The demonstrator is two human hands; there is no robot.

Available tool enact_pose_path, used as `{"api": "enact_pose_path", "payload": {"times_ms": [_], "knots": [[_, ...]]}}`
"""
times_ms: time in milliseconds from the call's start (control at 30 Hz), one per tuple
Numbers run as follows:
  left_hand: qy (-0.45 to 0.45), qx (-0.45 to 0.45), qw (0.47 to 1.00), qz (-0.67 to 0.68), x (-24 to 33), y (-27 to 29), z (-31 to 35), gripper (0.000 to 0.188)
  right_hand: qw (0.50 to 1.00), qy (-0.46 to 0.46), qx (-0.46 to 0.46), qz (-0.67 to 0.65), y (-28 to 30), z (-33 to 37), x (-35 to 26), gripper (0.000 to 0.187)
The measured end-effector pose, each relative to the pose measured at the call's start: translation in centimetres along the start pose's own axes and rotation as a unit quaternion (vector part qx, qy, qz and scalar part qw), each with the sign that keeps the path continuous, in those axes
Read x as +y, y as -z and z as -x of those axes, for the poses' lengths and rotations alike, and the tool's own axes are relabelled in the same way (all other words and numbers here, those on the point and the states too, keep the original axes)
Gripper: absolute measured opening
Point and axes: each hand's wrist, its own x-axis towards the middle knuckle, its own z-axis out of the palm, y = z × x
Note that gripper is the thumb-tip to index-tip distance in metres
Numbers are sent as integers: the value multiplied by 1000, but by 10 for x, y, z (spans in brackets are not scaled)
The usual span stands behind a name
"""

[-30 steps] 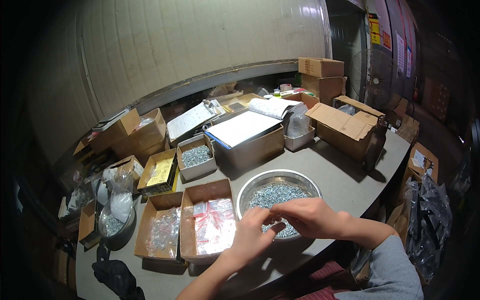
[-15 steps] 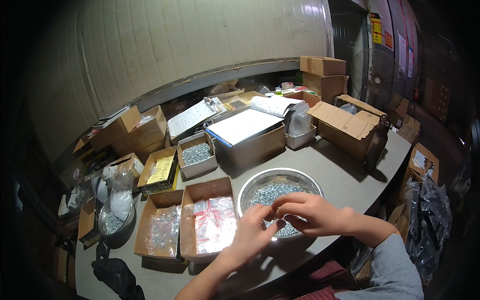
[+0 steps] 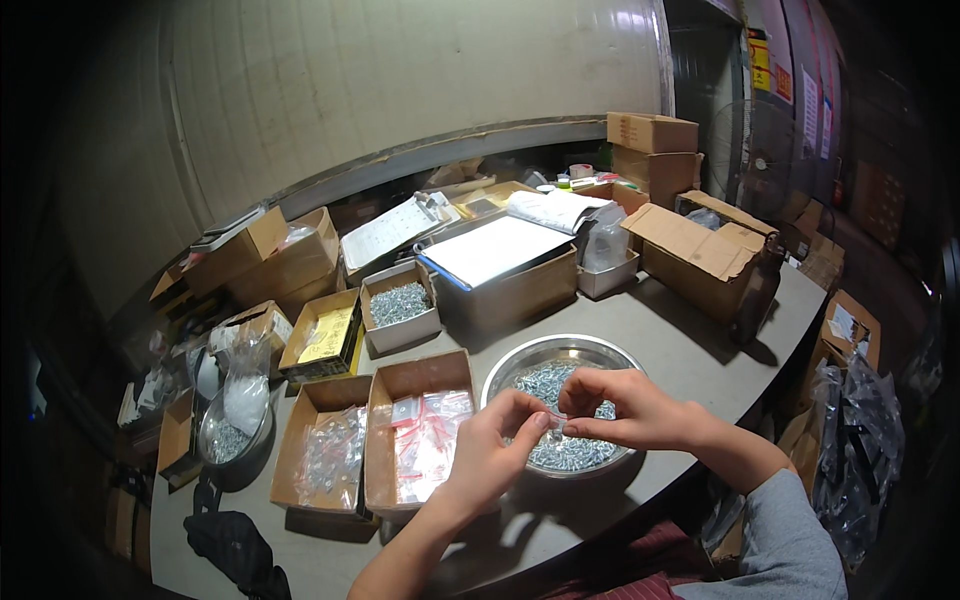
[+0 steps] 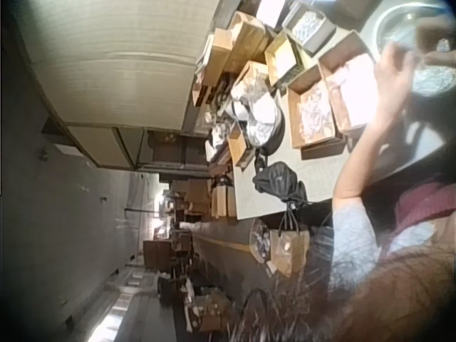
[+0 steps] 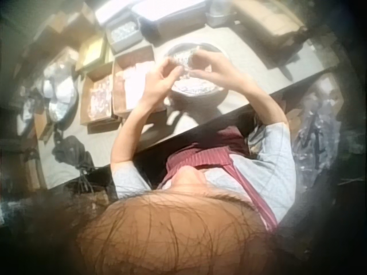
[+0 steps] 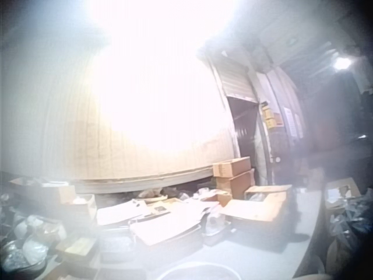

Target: The person repeatedly picks small metallic fasteners from a metal bowl and places them into small plastic bags inside a cardboard box. The person handles the fasteners one by one, transferring them from the bowl to the bags.

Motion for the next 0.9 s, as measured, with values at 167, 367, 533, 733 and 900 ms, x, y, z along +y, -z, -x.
{"api": "enact_pose_path", "payload": {"times_ms": [167,367,533,733,900], "knots": [[-25,30,995,-90,0,2,0,15,997,-23,-23,-64,-7,-6,13,29],[-60,50,989,-124,1,1,1,15,990,-49,-72,-113,-12,-19,18,26],[-93,51,984,-140,1,3,-2,14,991,-37,-59,-112,-15,-19,18,21],[-131,94,970,-182,3,17,-4,13,991,-31,-49,-117,-12,-25,11,15],[-116,107,973,-166,1,26,-6,14,981,-29,-47,-185,-18,-33,23,15]]}}
